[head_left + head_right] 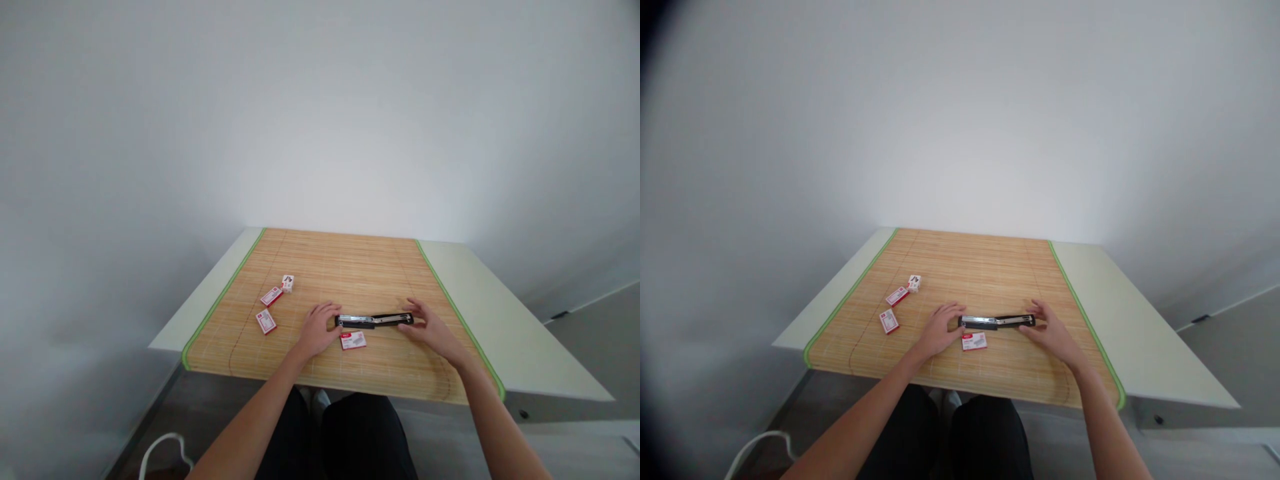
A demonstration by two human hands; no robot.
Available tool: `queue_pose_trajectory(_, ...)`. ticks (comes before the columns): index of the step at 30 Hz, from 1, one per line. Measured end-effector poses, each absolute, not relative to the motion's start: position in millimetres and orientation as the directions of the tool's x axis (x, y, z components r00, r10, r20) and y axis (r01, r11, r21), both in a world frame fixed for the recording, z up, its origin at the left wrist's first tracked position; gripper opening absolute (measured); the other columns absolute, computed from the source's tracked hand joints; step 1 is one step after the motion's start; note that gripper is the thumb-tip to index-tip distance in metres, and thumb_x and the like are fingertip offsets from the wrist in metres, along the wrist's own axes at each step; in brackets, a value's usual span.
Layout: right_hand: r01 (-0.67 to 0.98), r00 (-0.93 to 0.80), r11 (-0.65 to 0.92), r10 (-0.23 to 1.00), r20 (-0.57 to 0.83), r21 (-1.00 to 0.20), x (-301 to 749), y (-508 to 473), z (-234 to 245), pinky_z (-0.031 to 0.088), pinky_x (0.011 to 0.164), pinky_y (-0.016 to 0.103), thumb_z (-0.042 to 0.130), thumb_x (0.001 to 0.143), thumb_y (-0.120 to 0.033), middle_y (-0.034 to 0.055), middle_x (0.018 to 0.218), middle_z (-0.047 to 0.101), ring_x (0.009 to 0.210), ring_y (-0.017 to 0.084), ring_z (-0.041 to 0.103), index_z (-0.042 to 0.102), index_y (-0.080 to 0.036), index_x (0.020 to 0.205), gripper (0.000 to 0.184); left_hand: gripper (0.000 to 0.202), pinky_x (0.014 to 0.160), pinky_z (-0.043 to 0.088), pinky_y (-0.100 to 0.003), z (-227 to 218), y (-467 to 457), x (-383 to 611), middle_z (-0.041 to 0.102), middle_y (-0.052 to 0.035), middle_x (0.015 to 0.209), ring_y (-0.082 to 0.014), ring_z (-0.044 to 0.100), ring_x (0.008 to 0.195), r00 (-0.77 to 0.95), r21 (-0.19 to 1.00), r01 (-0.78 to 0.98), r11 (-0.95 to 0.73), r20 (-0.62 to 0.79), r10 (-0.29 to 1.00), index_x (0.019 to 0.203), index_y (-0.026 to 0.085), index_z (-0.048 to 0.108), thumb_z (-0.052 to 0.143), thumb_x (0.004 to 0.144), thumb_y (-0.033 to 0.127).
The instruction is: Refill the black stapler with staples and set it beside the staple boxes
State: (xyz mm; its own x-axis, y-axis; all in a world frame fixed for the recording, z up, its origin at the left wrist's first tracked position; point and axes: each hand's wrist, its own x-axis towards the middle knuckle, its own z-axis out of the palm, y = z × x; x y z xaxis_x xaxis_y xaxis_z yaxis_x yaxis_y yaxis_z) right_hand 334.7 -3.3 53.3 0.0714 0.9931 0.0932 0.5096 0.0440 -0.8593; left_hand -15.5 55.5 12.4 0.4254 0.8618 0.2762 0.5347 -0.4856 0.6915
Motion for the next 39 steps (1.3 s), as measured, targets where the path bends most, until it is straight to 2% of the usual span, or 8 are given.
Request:
queue_pose_trajectory(2,0.351,0.053,-0.04,0.998,-0.022,-0.935,336,-8,43,0.056,0.087,0.042,0.083,0.073,-0.054,0.0108,0.124,0.068,0.105,0.027,0.067,0.051,-0.028,0.145,0.083,0.038,0.126,0.021,-0.051,13,55,-16,0.062,0.0001,0.145,-0.0228,0.046,0.143,0.427,0.689,0.545,-0.478,0.263,0.865,0.122,0.032,0.069,0.07,0.085,0.029)
queue_pose_trajectory(6,0.238,-0.011,-0.066,0.997,-0.07,-0.969,320,-5,42,0.055,0.074,0.036,0.078,0.079,-0.059,0.0086,0.106,0.072,0.087,0.023,0.067,0.066,-0.022,0.125,0.06,0.038,0.126,0.019,-0.05,14,55,-16,0.061,0.0,0.145,-0.0216,0.045,0.144,0.431,0.69,0.549,-0.472,0.25,0.867,0.124,0.033,0.069,0.07,0.086,0.03)
queue_pose_trajectory(12,0.373,-0.102,0.167,0.985,0.138,-0.913,285,17,71,0.053,0.088,0.036,0.075,0.083,-0.052,0.0072,0.115,0.071,0.11,0.025,0.064,0.07,-0.023,0.109,0.039,0.039,0.126,0.018,-0.049,10,55,-16,0.061,0.0008,0.146,-0.0205,0.044,0.145,0.433,0.679,0.551,-0.485,0.265,0.862,0.125,0.034,0.067,0.07,0.087,0.03)
queue_pose_trajectory(20,0.594,-0.315,0.345,0.931,0.185,-0.727,221,42,69,0.048,0.086,0.034,0.077,0.08,-0.028,0.0047,0.103,0.071,0.095,0.022,0.064,0.072,-0.022,0.102,0.023,0.036,0.127,0.017,-0.05,11,55,-15,0.062,-0.0002,0.145,-0.0224,0.044,0.145,0.431,0.673,0.567,-0.475,0.249,0.867,0.122,0.032,0.068,0.071,0.086,0.03)
queue_pose_trajectory(25,0.62,-0.335,0.36,0.925,0.18,-0.697,213,43,61,0.048,0.089,0.036,0.076,0.079,-0.022,0.005,0.103,0.071,0.097,0.023,0.063,0.074,-0.023,0.105,0.026,0.035,0.127,0.018,-0.05,13,54,-15,0.063,-0.0001,0.143,-0.0231,0.045,0.144,0.43,0.674,0.565,-0.475,0.251,0.867,0.121,0.031,0.069,0.071,0.086,0.03)
queue_pose_trajectory(32,0.57,-0.363,0.383,0.911,0.195,-0.727,229,30,69,0.046,0.103,0.042,0.063,0.088,-0.02,0.006,0.121,0.071,0.112,0.025,0.063,0.072,-0.028,0.124,0.038,0.041,0.126,0.02,-0.049,18,53,-15,0.061,0.0007,0.145,-0.0229,0.045,0.143,0.429,0.674,0.557,-0.485,0.266,0.863,0.128,0.033,0.065,0.065,0.088,0.025)
queue_pose_trajectory(36,0.609,-0.242,0.292,0.954,0.178,-0.737,244,16,61,0.051,0.093,0.04,0.062,0.089,-0.027,0.0073,0.12,0.07,0.107,0.026,0.063,0.071,-0.028,0.126,0.037,0.046,0.121,0.03,-0.046,24,47,-15,0.061,-0.0022,0.142,-0.0226,0.05,0.135,0.41,0.67,0.55,-0.499,0.305,0.86,0.134,0.032,0.061,0.056,0.09,0.02)
queue_pose_trajectory(39,0.629,-0.119,0.214,0.977,0.179,-0.748,254,6,48,0.052,0.084,0.039,0.063,0.091,-0.037,0.0082,0.112,0.069,0.097,0.025,0.064,0.067,-0.027,0.131,0.042,0.044,0.112,0.039,-0.045,33,37,-15,0.064,-0.0061,0.133,-0.0263,0.055,0.126,0.465,0.644,0.537,-0.545,0.314,0.828,0.133,0.03,0.061,0.061,0.089,0.029)
